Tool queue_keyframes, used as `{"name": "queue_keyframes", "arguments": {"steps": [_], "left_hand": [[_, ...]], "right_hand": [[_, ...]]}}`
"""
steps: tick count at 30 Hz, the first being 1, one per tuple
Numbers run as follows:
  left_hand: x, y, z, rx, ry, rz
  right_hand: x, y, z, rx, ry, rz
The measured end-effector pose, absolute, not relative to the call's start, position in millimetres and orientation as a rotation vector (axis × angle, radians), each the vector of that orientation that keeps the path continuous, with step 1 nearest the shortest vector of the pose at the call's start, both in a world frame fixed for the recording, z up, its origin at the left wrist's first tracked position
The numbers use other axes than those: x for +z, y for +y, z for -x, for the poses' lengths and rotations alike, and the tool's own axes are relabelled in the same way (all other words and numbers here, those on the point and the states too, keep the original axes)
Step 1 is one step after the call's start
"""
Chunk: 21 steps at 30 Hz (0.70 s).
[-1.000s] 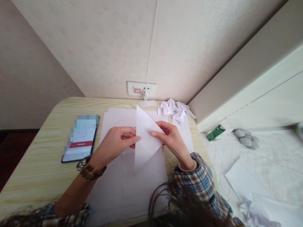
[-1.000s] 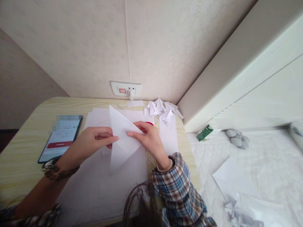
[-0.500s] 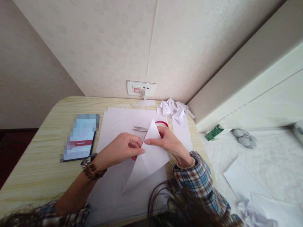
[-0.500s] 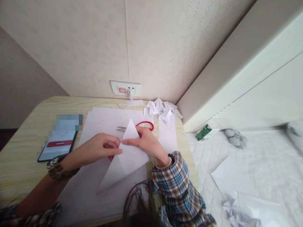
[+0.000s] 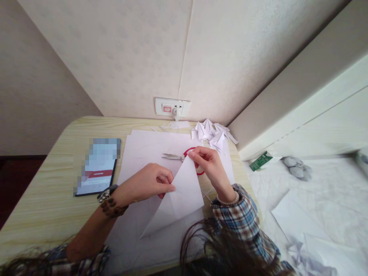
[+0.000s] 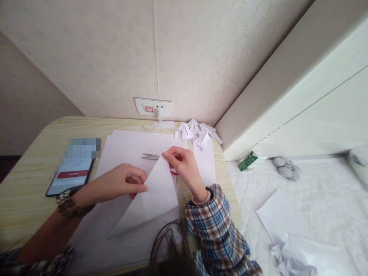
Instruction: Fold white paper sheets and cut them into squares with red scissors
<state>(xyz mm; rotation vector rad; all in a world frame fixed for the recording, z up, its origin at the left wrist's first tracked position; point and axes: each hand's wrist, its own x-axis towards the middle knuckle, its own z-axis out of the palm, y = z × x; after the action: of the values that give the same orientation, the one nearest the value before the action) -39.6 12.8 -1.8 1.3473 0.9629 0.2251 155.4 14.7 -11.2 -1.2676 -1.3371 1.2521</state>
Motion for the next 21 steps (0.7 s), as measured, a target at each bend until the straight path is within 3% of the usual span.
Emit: {"name": "queue_keyframes", "arguments": {"steps": [5,11,17,21], "left_hand": [[-1,14,40,0.234,0.983,-1.338],[-3,25,50,0.489,1.14,-1.334],[-6,29,54,0.696,1.285,-1.359],[-5,30,54,0.78,1.335,-1.365]], "right_hand": [[-12,16,-156,1.154,-1.444,1.298],[-14,20,-159,1.334,-1.457,1.249],[-22,18,-156,1.096,-1.468,1.37],[-24,21,-157,1.141,-1.458,1.339]]}}
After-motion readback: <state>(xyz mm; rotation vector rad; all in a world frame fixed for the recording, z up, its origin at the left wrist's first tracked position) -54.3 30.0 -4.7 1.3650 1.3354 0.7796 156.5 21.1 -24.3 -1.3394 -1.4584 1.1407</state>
